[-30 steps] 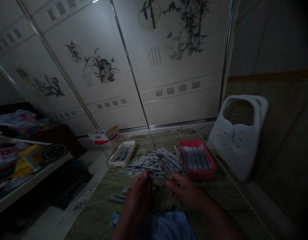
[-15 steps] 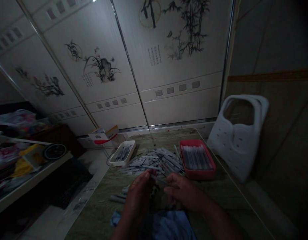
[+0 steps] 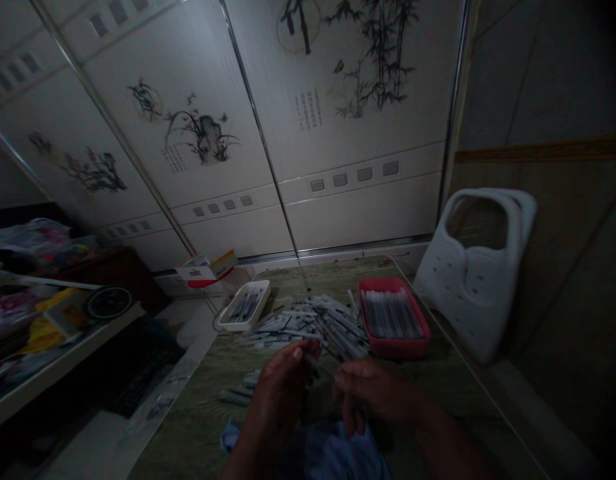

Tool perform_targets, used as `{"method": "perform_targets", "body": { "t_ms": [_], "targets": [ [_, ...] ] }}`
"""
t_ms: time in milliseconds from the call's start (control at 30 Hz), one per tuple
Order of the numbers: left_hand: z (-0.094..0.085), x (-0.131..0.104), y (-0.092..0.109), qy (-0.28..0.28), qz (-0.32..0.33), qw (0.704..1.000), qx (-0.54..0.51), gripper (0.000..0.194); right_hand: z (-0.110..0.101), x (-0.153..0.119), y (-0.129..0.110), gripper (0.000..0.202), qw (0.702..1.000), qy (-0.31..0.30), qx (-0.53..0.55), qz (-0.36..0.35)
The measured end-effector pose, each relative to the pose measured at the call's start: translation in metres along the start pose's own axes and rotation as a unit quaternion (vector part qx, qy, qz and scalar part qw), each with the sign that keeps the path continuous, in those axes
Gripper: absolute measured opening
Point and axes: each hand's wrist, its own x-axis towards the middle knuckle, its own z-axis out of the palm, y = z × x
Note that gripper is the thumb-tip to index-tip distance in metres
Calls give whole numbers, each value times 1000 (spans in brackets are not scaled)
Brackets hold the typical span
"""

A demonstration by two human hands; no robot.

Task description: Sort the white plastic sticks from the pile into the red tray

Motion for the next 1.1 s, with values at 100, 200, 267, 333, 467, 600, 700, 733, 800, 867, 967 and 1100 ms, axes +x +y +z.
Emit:
{"method": "perform_targets", "body": {
  "t_ms": [100,200,267,333,467,600,700,733,800,867,967,1100],
  "targets": [
    [3,-2,-1,12,-10,999,39,24,0,1,0,41,1000,-14,19,1],
    [6,-2,-3,23,-21,997,69,30,-1,4,0,37,999,21,-33,-8],
    [5,-1,-4,27,-17,996,85,37,-3,5,0,34,993,71,-95,-28],
    [0,2,-3,43,0,992,119,43,-7,6,-1,32,984,112,-127,-45],
    [-17,6,0,116,35,969,215,47,-16,7,-2,34,975,180,-108,-68],
    [-26,4,0,150,42,953,261,46,-19,9,-2,37,966,244,-47,-73],
    [-24,2,-4,130,36,954,266,42,-19,9,-1,37,965,250,-32,-75],
    [-22,1,-6,122,33,956,264,40,-19,10,-1,37,965,249,-30,-76],
    [-19,0,-8,110,26,960,258,37,-19,10,0,36,964,252,-28,-76],
    [-20,-1,-8,106,25,960,260,36,-19,10,0,35,963,258,-27,-75],
    [-27,0,-3,121,44,950,283,37,-20,11,0,32,959,272,-22,-76],
    [-44,0,6,143,76,927,337,41,-22,13,4,29,954,288,-17,-82]
  ]
}}
